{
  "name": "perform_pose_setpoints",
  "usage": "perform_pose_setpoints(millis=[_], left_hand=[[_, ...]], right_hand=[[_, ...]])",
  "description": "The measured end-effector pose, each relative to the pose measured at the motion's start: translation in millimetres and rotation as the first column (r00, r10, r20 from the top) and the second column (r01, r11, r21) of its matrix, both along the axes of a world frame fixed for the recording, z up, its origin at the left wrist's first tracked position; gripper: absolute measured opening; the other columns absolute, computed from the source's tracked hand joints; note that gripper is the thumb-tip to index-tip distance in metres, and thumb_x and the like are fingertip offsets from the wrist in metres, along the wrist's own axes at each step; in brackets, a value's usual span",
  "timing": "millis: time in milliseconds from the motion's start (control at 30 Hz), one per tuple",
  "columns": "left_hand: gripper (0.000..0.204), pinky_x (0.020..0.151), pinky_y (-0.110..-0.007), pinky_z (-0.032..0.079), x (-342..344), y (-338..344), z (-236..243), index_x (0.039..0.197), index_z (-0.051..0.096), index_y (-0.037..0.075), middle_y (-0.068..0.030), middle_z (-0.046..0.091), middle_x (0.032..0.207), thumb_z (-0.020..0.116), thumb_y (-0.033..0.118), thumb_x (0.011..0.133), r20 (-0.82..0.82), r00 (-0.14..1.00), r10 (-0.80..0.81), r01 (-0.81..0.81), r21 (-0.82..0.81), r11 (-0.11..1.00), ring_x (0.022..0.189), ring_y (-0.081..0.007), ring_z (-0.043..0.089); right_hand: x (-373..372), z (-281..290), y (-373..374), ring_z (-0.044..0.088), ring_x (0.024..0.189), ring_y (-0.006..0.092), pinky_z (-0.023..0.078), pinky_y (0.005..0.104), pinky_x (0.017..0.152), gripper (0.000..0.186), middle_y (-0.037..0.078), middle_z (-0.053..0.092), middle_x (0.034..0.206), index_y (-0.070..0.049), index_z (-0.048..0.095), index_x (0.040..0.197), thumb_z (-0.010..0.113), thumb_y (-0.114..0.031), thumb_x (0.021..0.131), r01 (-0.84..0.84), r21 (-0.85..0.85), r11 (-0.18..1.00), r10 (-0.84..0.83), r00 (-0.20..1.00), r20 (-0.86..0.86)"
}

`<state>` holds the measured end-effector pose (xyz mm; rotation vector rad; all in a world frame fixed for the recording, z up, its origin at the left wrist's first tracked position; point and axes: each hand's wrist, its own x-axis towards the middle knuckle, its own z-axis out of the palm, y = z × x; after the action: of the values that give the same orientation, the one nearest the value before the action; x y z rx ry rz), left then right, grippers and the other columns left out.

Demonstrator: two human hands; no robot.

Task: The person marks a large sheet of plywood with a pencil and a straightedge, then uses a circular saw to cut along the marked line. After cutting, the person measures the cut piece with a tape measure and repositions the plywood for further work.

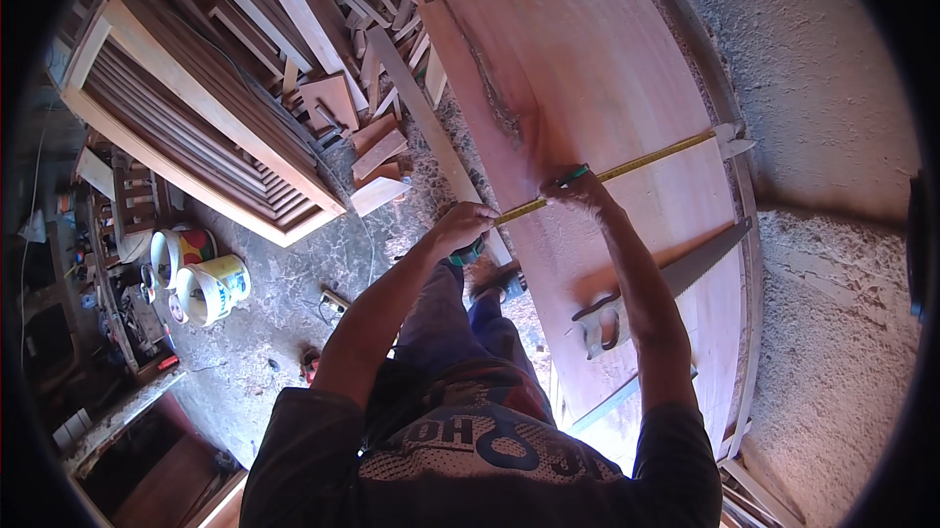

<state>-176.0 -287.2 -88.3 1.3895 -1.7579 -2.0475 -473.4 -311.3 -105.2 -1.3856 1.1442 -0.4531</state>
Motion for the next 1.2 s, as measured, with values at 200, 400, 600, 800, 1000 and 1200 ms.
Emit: perform_pose_setpoints(millis=[200,400,600,800,1000,1200], left_hand=[[0.029,0.069,-0.03,0.049,0,-1,-4,0.112,0.07,-0.003,-0.0067,0.068,0.076,0.052,0.011,0.094,0.01,1.0,-0.012,0.012,-0.005,1.0,0.07,-0.0139,0.062],[0.028,0.067,-0.03,0.049,0,0,-5,0.11,0.07,-0.004,-0.0064,0.068,0.075,0.052,0.011,0.094,-0.006,1.0,-0.006,0.005,-0.035,0.999,0.069,-0.0132,0.062],[0.028,0.068,-0.03,0.049,0,0,-5,0.11,0.07,-0.004,-0.0071,0.068,0.076,0.052,0.01,0.094,-0.016,1.0,0.009,-0.009,0.01,1.0,0.069,-0.0133,0.062],[0.027,0.068,-0.03,0.049,0,0,-3,0.11,0.07,-0.004,-0.0071,0.068,0.076,0.053,0.01,0.094,-0.015,1.0,-0.004,0.004,0.003,1.0,0.07,-0.013,0.061],[0.026,0.067,-0.029,0.048,0,0,10,0.106,0.069,-0.004,-0.0055,0.067,0.076,0.053,0.015,0.096,-0.025,0.999,0.043,-0.042,0.05,0.998,0.069,-0.0123,0.06],[0.02,0.064,-0.027,0.045,-35,2,28,0.096,0.065,0.001,-0.0015,0.061,0.075,0.051,0.015,0.1,-0.118,0.993,-0.012,0.008,-0.034,0.999,0.069,-0.0097,0.055]], right_hand=[[2,9,4,0.059,0.069,0.0066,0.048,0.0237,0.061,0.009,-0.002,0.065,0.075,-0.008,0.068,0.084,0.075,-0.013,0.086,0.065,-0.061,0.996,-0.062,0.997,0.052],[5,8,6,0.062,0.071,0.0061,0.05,0.0233,0.061,0.009,-0.002,0.066,0.077,-0.009,0.068,0.084,0.076,-0.011,0.084,0.066,-0.159,0.985,-0.056,0.996,0.068],[2,4,3,0.064,0.074,0.0056,0.052,0.0221,0.062,0.008,-0.003,0.067,0.079,-0.009,0.068,0.087,0.075,-0.011,0.084,0.01,-0.112,0.994,-0.018,0.998,-0.064],[3,9,2,0.057,0.065,0.0087,0.048,0.0277,0.06,0.015,0.0,0.063,0.069,-0.007,0.069,0.082,0.074,-0.02,0.087,0.054,-0.049,0.997,-0.053,0.998,0.029],[16,39,6,0.06,0.071,0.0121,0.049,0.0302,0.066,0.032,0.002,0.064,0.074,-0.003,0.066,0.085,0.066,-0.033,0.096,0.237,0.038,0.971,-0.24,0.96,0.148],[27,101,110,0.06,0.075,0.0171,0.049,0.0335,0.071,0.037,0.007,0.065,0.081,0.0,0.064,0.097,0.047,-0.031,0.107,0.867,-0.229,0.443,-0.813,0.496,0.305]])
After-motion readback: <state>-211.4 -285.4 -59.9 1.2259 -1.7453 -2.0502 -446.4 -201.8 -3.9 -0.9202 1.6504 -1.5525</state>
